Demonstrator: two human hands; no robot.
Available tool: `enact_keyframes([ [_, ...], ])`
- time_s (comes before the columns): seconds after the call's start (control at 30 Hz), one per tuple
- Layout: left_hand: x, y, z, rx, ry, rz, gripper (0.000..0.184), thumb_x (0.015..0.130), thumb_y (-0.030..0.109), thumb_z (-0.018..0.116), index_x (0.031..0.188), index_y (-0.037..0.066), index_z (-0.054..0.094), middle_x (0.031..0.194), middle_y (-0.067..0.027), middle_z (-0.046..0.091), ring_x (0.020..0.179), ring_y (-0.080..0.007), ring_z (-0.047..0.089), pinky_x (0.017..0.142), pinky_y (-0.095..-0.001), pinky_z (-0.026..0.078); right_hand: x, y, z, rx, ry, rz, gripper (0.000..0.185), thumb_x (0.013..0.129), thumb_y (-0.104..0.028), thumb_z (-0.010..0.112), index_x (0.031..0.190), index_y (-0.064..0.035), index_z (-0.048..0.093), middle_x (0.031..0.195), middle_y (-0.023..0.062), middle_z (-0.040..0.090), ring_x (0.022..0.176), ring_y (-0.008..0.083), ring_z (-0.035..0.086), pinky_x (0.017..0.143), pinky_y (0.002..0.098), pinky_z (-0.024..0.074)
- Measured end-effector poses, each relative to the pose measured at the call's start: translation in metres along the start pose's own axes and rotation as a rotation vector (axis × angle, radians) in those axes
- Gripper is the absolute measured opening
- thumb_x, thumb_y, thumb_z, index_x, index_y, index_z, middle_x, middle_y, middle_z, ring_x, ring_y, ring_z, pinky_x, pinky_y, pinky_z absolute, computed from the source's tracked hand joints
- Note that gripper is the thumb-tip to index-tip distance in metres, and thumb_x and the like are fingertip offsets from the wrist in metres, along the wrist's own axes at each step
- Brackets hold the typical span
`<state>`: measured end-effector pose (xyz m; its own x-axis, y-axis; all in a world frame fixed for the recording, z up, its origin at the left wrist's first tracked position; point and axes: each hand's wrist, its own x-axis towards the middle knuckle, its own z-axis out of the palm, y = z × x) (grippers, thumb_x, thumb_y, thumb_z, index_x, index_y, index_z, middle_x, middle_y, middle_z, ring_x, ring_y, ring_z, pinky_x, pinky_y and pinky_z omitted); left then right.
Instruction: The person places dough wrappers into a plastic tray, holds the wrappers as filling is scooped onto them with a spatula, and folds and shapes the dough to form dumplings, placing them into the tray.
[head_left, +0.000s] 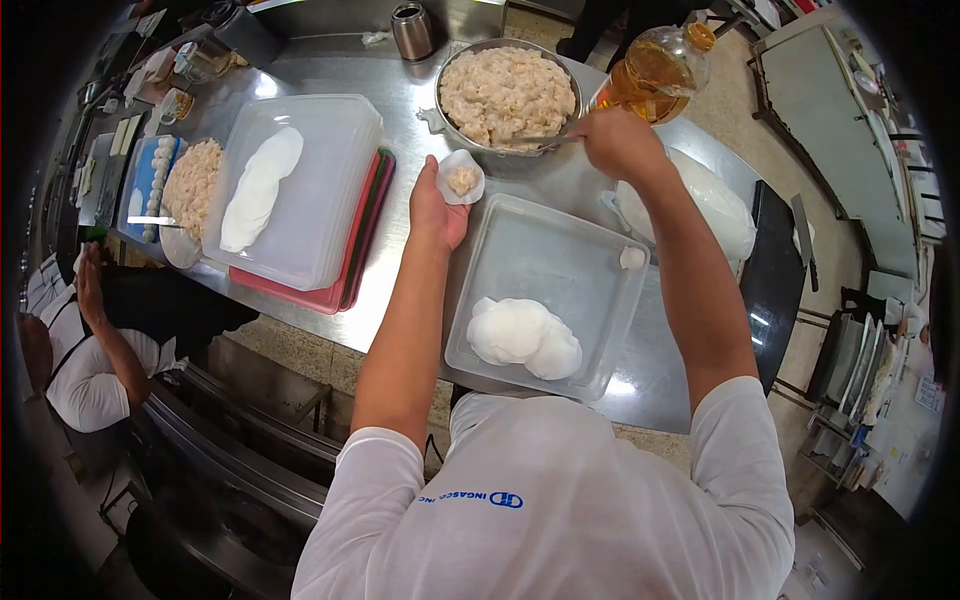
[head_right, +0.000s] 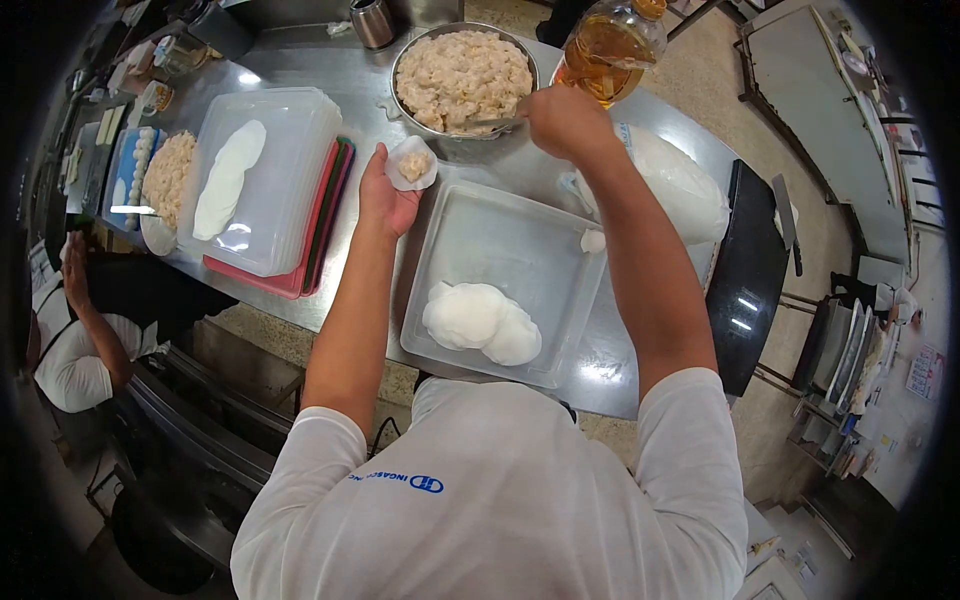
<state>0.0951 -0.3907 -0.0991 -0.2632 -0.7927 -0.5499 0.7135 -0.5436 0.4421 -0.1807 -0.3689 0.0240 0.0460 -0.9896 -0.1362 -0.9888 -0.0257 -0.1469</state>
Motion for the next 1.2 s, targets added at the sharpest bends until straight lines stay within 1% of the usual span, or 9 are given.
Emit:
enact_keyframes([
  [0.2,0.005,-0.003,0.001,-0.005,-0.034,-0.05,0.042,0.112,0.037,0.043,0.132,0.002,0.055,0.124,-0.0126,0.067,0.11,-0.0258,0.069,0.092,-0.0412,0.058,-0.003,0.0,0.002,0.1,0.059,-0.166,0.026,0.088,-0.01,0.058,0.104,-0.0131,0.079,0.1,0.0138,0.076,0.094,0.0352,0.073,0.083,0.0473,0.0569],
  [0.47,-0.027,0.008,0.014,-0.072,-0.196,-0.225,0.057,0.111,0.046,0.039,0.135,-0.004,0.053,0.13,-0.0201,0.065,0.119,-0.0336,0.066,0.103,-0.0458,0.056,-0.055,-0.009,0.022,0.342,0.071,-0.291,0.022,0.086,-0.002,0.067,0.102,-0.0126,0.077,0.097,0.0086,0.068,0.095,0.0315,0.067,0.083,0.0425,0.0554],
  [0.6,-0.038,0.006,0.005,-0.091,-0.182,-0.154,0.058,0.111,0.047,0.041,0.134,-0.005,0.054,0.13,-0.0205,0.066,0.121,-0.0338,0.065,0.105,-0.0464,0.054,-0.075,-0.009,-0.002,0.281,0.144,-0.139,0.021,0.087,-0.005,0.066,0.103,-0.0133,0.076,0.101,0.0104,0.068,0.099,0.0319,0.068,0.085,0.0431,0.0555],
  [0.7,-0.058,0.008,0.007,-0.107,-0.177,-0.082,0.058,0.111,0.046,0.042,0.135,-0.005,0.054,0.132,-0.0199,0.065,0.123,-0.0335,0.064,0.107,-0.0458,0.052,-0.062,-0.018,-0.027,0.084,0.134,0.161,0.02,0.088,-0.007,0.063,0.103,-0.0102,0.077,0.105,0.0124,0.07,0.102,0.0319,0.069,0.086,0.043,0.0563],
  [0.77,-0.08,0.01,0.019,-0.108,-0.221,-0.08,0.058,0.11,0.046,0.042,0.137,-0.005,0.053,0.134,-0.0194,0.064,0.125,-0.0332,0.063,0.109,-0.0457,0.051,-0.034,-0.02,-0.009,-0.184,-0.15,0.196,0.021,0.09,-0.009,0.061,0.102,-0.0062,0.078,0.109,0.0149,0.071,0.104,0.0336,0.07,0.085,0.0451,0.0568],
  [0.83,-0.106,0.014,0.035,-0.111,-0.293,-0.095,0.059,0.11,0.046,0.042,0.139,-0.005,0.051,0.136,-0.0189,0.063,0.128,-0.0328,0.061,0.111,-0.0459,0.049,-0.021,-0.04,0.019,-0.13,-0.072,0.253,0.018,0.087,-0.009,0.063,0.097,-0.0053,0.078,0.107,0.0158,0.071,0.106,0.034,0.069,0.087,0.0473,0.0552],
  [0.93,-0.141,0.022,0.05,-0.18,-0.347,-0.108,0.06,0.111,0.046,0.042,0.142,-0.005,0.049,0.139,-0.0193,0.061,0.13,-0.0325,0.06,0.112,-0.0468,0.048,-0.031,-0.054,0.038,-0.114,0.176,-0.099,0.011,0.083,-0.011,0.068,0.091,-0.0086,0.076,0.104,0.0146,0.069,0.106,0.0344,0.066,0.089,0.0484,0.0525],
  [1.0,-0.157,0.03,0.048,-0.201,-0.375,-0.119,0.062,0.11,0.047,0.042,0.143,-0.005,0.048,0.141,-0.0195,0.06,0.131,-0.0324,0.059,0.112,-0.0465,0.048,-0.068,-0.076,0.032,0.353,0.581,-0.393,0.007,0.079,-0.01,0.075,0.085,-0.0098,0.071,0.101,0.012,0.066,0.102,0.0333,0.063,0.088,0.0466,0.0502],
  [1.2,-0.19,0.024,0.042,-0.188,-0.56,-0.231,0.077,0.106,0.058,0.045,0.147,-0.007,0.043,0.144,-0.0206,0.057,0.134,-0.0324,0.057,0.113,-0.0459,0.047,-0.152,-0.123,0.005,0.524,0.735,-0.464,0.026,0.074,-0.007,0.084,0.097,-0.0084,0.07,0.106,0.012,0.064,0.1,0.0326,0.062,0.088,0.0425,0.0506],
])
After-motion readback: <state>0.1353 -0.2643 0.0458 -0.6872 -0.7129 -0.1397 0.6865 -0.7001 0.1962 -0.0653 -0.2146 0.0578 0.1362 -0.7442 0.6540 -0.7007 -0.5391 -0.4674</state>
